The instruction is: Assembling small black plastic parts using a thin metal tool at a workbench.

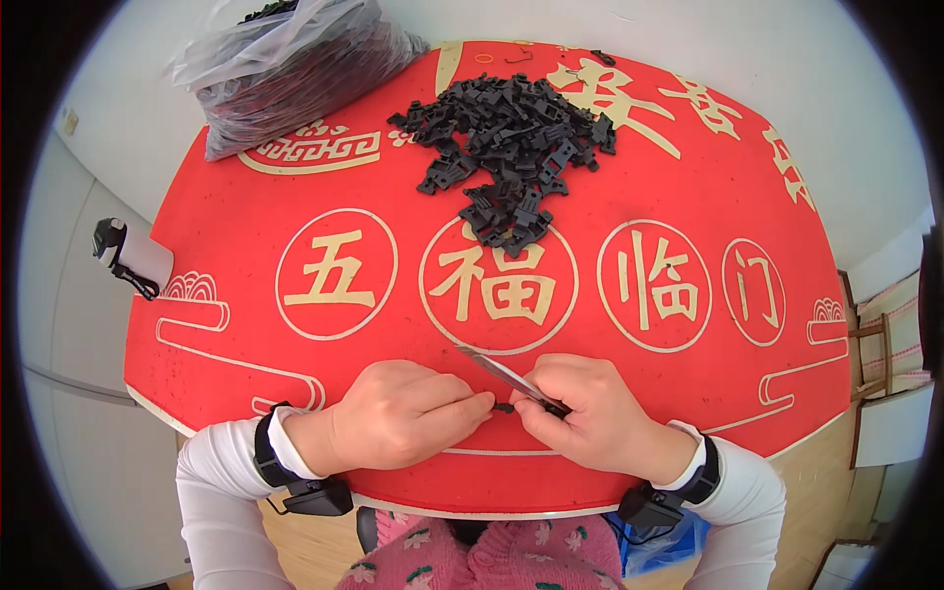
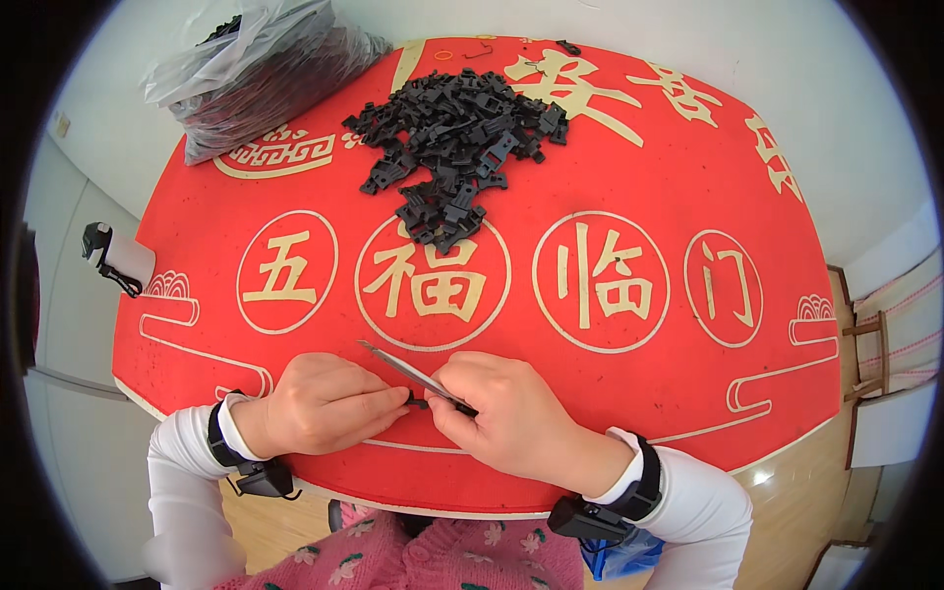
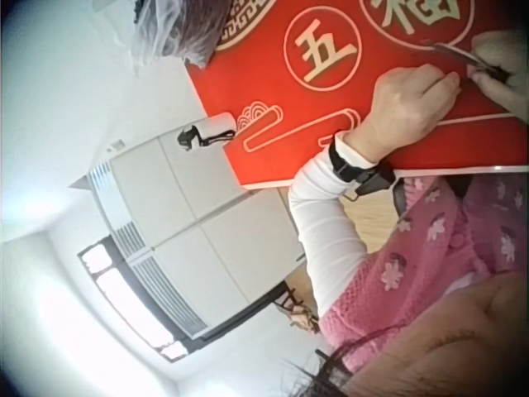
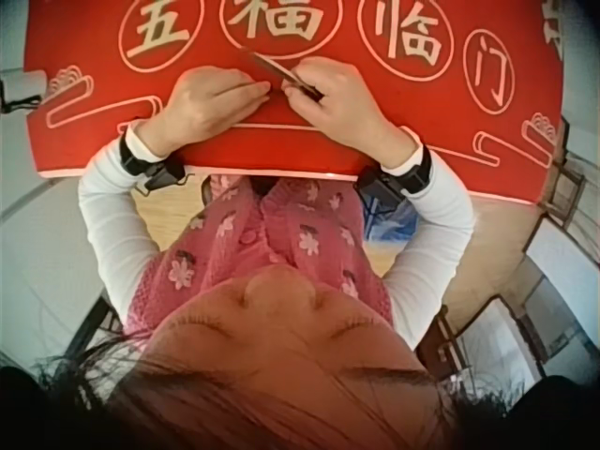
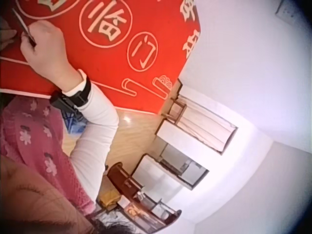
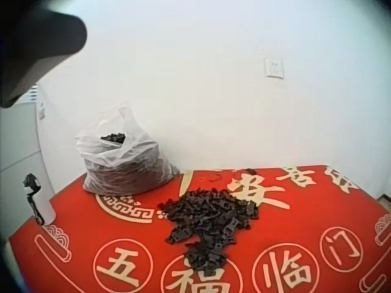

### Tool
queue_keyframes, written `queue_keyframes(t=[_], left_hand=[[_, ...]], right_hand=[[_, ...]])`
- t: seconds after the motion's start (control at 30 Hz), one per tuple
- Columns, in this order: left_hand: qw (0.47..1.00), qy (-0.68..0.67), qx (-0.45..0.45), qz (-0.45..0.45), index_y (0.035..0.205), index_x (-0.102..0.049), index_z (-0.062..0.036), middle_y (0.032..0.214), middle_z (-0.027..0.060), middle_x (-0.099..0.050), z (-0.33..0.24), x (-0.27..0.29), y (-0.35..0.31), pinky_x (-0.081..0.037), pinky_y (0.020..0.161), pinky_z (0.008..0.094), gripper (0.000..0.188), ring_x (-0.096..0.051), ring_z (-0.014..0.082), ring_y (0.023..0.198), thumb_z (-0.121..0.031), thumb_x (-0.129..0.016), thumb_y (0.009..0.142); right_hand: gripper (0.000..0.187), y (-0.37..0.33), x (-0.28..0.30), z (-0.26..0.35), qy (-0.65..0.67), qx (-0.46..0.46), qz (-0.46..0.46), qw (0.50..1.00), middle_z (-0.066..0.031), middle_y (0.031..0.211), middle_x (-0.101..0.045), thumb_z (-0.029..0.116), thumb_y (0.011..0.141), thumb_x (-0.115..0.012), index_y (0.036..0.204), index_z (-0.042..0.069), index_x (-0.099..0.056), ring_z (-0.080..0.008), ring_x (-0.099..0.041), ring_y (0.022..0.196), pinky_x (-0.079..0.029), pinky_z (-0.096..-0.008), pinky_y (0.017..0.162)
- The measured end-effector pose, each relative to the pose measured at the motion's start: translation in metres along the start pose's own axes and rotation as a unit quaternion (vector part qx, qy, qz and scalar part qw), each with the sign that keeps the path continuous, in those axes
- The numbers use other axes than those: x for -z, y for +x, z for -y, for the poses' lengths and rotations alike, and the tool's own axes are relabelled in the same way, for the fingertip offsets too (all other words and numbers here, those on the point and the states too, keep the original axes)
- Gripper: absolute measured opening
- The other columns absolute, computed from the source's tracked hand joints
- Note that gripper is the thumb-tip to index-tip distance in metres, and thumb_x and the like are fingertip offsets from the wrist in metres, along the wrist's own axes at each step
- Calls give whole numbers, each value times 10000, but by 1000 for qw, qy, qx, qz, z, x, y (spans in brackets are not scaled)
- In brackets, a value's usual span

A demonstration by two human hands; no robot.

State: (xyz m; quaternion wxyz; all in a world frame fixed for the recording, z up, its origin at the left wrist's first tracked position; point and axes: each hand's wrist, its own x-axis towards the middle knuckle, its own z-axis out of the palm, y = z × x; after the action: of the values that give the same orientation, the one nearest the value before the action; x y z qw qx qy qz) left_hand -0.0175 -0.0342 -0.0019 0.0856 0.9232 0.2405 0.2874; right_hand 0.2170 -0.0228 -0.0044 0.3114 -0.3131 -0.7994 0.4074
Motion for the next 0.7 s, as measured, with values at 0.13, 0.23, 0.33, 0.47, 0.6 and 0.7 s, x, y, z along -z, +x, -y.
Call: queue_keyframes(t=[0.13, 0.23, 0.33, 0.47, 0.6, 0.7], left_hand=[[1000, 0, 6, 3, 928, -698, -4, 743, 68, -638, 1, 0, -1, -475, 461, 292, 237, -637, 188, 585, -54, -800, 720], [1000, -3, 9, 3, 923, -701, -9, 742, 78, -640, 2, -1, 1, -477, 466, 290, 220, -637, 197, 586, -52, -795, 728], [986, -122, 117, -8, 926, -703, -3, 752, 98, -649, 2, -1, 3, -476, 484, 281, 207, -637, 207, 592, -58, -791, 747], [964, -194, 184, -10, 937, -700, 17, 777, 108, -670, 7, 2, 6, -508, 553, 254, 170, -663, 179, 638, -38, -769, 791], [898, -306, 314, 24, 955, -688, 45, 817, 92, -686, 5, 2, 4, -537, 636, 237, 132, -683, 134, 720, -5, -729, 840], [853, -387, 351, 18, 975, -680, 52, 844, 85, -686, 6, 2, 5, -550, 673, 237, 121, -686, 127, 758, 10, -701, 863]], right_hand=[[39, 1, -6, -7, -29, 23, -13, 999, -109, 689, -558, 8, 818, -626, 817, -18, -597, -242, -564, 590, -436, -328, 535], [39, 1, -6, -7, -30, 17, -25, 999, -108, 693, -558, 3, 819, -618, 820, -19, -586, -234, -566, 594, -433, -325, 534], [34, 2, -3, -6, -22, 3, -52, 998, -103, 693, -554, -1, 825, -611, 826, -20, -583, -216, -559, 592, -424, -318, 530], [22, 2, 0, -4, 6, -20, -92, 996, -89, 690, -546, -3, 841, -600, 837, -19, -587, -172, -532, 578, -403, -300, 522], [37, 1, 1, -3, 27, -27, -101, 994, -92, 696, -552, 10, 864, -598, 854, -25, -592, -156, -525, 575, -401, -295, 527], [76, 2, 3, -3, 32, -28, -106, 993, -123, 710, -571, 35, 883, -608, 882, -40, -598, -185, -555, 586, -425, -313, 541]])
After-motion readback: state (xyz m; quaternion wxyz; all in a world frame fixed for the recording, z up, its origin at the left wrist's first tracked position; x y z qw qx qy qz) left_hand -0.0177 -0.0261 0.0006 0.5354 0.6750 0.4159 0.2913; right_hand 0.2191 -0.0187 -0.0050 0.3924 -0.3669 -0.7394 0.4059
